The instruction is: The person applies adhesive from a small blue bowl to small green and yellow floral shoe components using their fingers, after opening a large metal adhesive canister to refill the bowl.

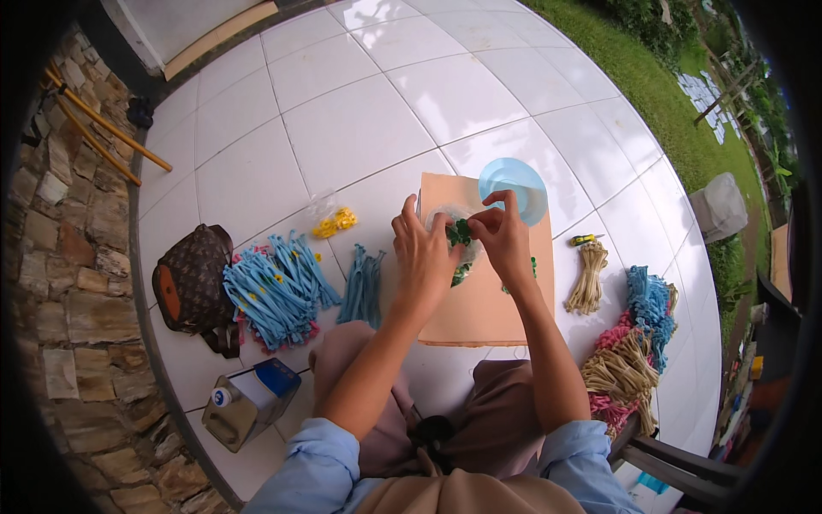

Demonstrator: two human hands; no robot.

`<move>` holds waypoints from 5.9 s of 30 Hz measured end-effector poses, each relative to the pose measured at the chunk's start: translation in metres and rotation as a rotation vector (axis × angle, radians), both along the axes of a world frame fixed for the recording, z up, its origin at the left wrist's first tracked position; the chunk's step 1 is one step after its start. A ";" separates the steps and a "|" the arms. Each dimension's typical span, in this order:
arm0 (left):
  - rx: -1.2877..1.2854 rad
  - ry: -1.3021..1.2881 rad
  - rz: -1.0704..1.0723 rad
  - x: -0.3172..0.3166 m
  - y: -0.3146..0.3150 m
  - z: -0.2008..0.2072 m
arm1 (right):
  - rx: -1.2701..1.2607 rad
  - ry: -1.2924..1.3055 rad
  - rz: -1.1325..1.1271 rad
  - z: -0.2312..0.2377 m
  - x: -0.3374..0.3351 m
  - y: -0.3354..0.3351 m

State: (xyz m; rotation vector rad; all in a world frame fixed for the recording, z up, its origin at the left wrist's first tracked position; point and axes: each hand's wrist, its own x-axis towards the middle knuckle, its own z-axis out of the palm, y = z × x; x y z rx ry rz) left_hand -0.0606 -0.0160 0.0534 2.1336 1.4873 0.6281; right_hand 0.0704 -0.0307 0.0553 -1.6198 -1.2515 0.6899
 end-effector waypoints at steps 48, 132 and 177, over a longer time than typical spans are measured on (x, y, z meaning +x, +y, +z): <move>0.085 -0.352 -0.101 0.013 0.010 0.001 | -0.074 -0.560 -0.012 -0.033 0.067 -0.055; -0.395 -1.225 -0.208 -0.020 0.024 0.112 | 0.173 0.094 0.016 0.110 0.026 0.022; -0.114 -0.328 -0.104 0.081 0.049 -0.076 | 0.067 -0.846 0.181 -0.050 0.082 -0.011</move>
